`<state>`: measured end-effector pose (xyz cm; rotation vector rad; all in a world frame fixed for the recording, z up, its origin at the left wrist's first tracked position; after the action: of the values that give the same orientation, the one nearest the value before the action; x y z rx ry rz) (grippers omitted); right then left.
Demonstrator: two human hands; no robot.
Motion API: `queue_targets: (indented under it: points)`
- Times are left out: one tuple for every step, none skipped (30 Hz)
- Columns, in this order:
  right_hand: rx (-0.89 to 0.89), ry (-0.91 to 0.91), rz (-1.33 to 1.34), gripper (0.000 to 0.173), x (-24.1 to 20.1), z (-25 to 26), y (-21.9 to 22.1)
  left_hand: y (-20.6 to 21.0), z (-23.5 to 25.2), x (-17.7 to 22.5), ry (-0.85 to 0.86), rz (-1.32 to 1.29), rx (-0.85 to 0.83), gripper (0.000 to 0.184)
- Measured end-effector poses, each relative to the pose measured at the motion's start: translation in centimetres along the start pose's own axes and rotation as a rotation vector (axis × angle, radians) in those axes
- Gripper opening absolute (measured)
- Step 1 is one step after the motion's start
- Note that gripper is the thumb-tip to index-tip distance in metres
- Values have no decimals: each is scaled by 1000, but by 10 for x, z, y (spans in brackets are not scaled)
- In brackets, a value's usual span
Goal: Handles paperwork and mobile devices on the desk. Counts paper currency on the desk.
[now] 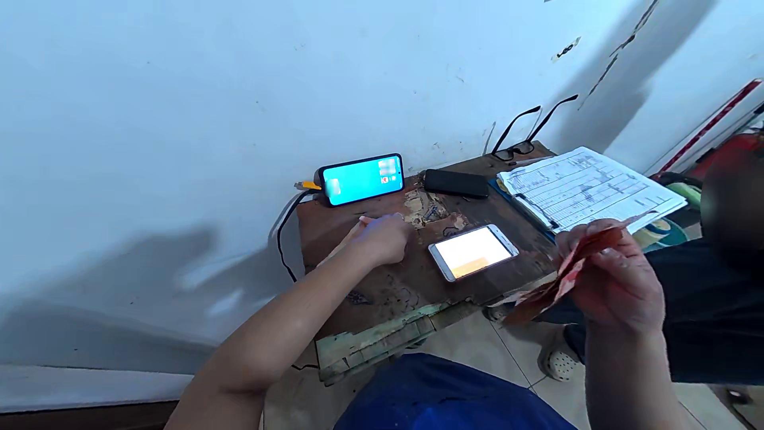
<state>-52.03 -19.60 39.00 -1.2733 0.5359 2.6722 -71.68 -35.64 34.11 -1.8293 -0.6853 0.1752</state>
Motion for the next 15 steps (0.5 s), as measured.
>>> queue_targets:
  points:
    - [-7,-8,-2,14,-1,-1,3,-1,2,-2,12,-8,0,31]
    - [-7,-12,-4,14,-1,-2,4,1,2,-2,33,-33,12,28]
    - [-9,-13,-4,14,-1,-3,6,2,1,-2,59,-66,34,26]
    - [-11,-9,-1,14,-1,-5,7,4,-3,-1,70,-97,49,28]
    - [-6,3,2,14,2,-6,10,4,-8,0,58,-112,58,33]
    - [6,25,7,14,5,-7,13,4,-10,-1,31,-118,62,38]
    - [35,60,16,14,10,-8,18,4,-11,-3,3,-126,62,40]
    - [64,99,32,13,16,-10,22,4,-11,-5,-9,-150,70,38]
    - [79,134,48,13,21,-12,28,3,-9,-7,-8,-169,71,35]
    - [87,159,66,13,25,-12,35,1,-6,-7,1,-177,61,32]
    - [86,177,78,13,28,-13,42,1,-4,-7,12,-176,41,29]
    - [74,181,90,13,31,-13,49,1,-2,-7,29,-166,25,27]
    - [60,176,103,13,32,-13,56,2,-2,-7,46,-160,15,26]
    - [54,170,111,13,34,-13,62,2,-2,-7,62,-152,18,24]
    - [52,171,121,13,35,-13,69,3,-2,-7,76,-138,29,22]
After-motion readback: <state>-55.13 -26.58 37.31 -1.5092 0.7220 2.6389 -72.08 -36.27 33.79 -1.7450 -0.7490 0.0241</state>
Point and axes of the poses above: each hand's wrist, its own z-axis towards the middle knuckle, its own y-axis out of the palm, x = y × z, the point moved 7 cm from there along z, towards the middle knuckle, and after that the axes turned 1 degree about -y, right-handed, at the moved point
